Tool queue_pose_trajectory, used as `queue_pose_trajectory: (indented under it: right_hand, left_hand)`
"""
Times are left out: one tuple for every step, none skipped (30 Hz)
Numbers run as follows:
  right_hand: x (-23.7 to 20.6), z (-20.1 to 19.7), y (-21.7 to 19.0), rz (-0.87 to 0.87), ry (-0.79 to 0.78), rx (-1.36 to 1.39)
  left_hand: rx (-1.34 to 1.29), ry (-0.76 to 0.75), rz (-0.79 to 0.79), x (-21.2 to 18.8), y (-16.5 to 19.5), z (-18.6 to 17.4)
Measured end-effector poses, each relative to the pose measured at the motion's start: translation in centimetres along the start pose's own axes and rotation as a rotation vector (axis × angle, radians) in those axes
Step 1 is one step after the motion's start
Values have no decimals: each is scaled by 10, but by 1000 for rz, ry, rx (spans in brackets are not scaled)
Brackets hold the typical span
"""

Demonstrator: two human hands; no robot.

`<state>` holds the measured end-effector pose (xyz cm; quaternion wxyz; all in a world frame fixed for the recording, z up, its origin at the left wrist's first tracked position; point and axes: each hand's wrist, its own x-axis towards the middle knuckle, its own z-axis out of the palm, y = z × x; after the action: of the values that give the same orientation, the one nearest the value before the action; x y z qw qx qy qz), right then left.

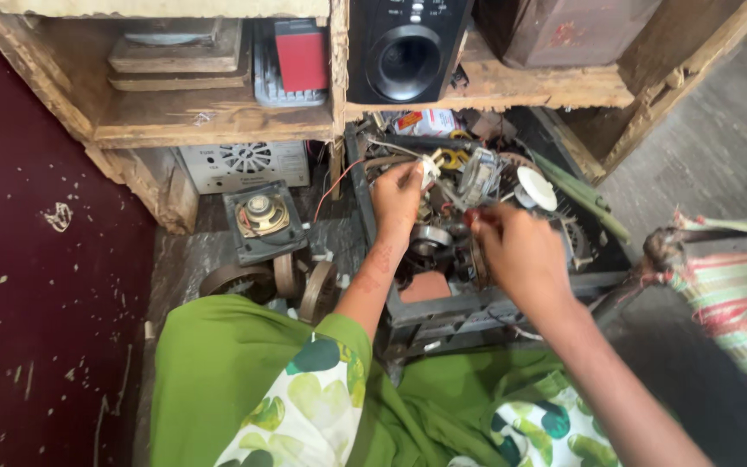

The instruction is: The person sits on the floor and dismantles old electronic devices from a crate. They remove a bearing from a motor housing and spin it, then use a red-handled screwdriver to unscrew and pry apart a switch, a plug, and a fan cover, placing parts back into the crate.

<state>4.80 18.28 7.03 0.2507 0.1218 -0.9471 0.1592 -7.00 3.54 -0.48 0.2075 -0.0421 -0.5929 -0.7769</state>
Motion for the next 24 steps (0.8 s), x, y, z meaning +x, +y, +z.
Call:
queue_pose_trajectory:
  right_hand:
    - [-3,-2,-3,30,-52,-83]
    - [-6,-4,-7,58,-105,-170]
    - [-7,-6,-13,83,-151,-262]
    - [-7,-9,-18,-16,-127,-317]
    - [-7,-10,-24,-114,-107,-372]
    - [-6,-12,-29,-210,-92,-424]
    - [-5,-12,-34,-226,-100,-510]
    - [-4,-12,-38,-240,-106,-595]
    - [-2,-12,-41,-254,-116,-680]
    - [0,-10,-44,-220,-112,-632]
    - [3,-8,-45,-186,-103,-585]
    - [6,-6,-46,-154,-104,-537]
    - [10,-3,-46,-141,-119,-514]
    - [14,-1,-46,-128,-133,-490]
    - [19,1,-46,-118,-140,-464]
    - [25,2,-45,-106,-173,-453]
    - [31,2,-45,-92,-206,-440]
    - [37,1,-44,-76,-239,-425]
    - [43,-1,-43,2,-326,-425]
    - [49,-5,-42,83,-414,-426]
    - [54,-9,-40,71,-407,-442]
    - [59,-14,-38,54,-400,-459]
    - [62,-17,-36,60,-394,-407]
    - [66,-20,-34,64,-376,-358]
  left_hand:
    - [-56,-22,-23,-5,2,-1]
    - [-117,-42,-46,-9,7,-1]
    - [-183,-63,-62,-10,11,0]
    - [-199,-43,-82,-10,13,0]
    - [-214,-23,-104,-10,17,-1]
    - [-226,-1,-132,-11,23,-3]
    - [-286,1,-139,-11,28,-4]
    - [-346,2,-146,-10,32,-5]
    - [-405,5,-156,-10,36,-6]
    - [-412,-13,-172,-9,39,-7]
    - [-419,-33,-185,-7,41,-8]
    - [-426,-46,-206,-6,40,-9]
    - [-442,-47,-198,-5,39,-9]
    - [-456,-46,-189,-1,36,-9]
    - [-469,-46,-172,3,33,-9]
    - [-472,-31,-178,7,30,-9]
    - [-472,-17,-184,10,26,-8]
    - [-470,-4,-193,12,22,-7]
    - [-449,-24,-182,15,19,-7]
    - [-430,-45,-175,16,17,-5]
    - [-407,-57,-184,14,10,-6]
    - [-419,-53,-202,11,10,-7]
    - [-434,-59,-204,10,6,-9]
    - [-452,-70,-195,9,5,-10]
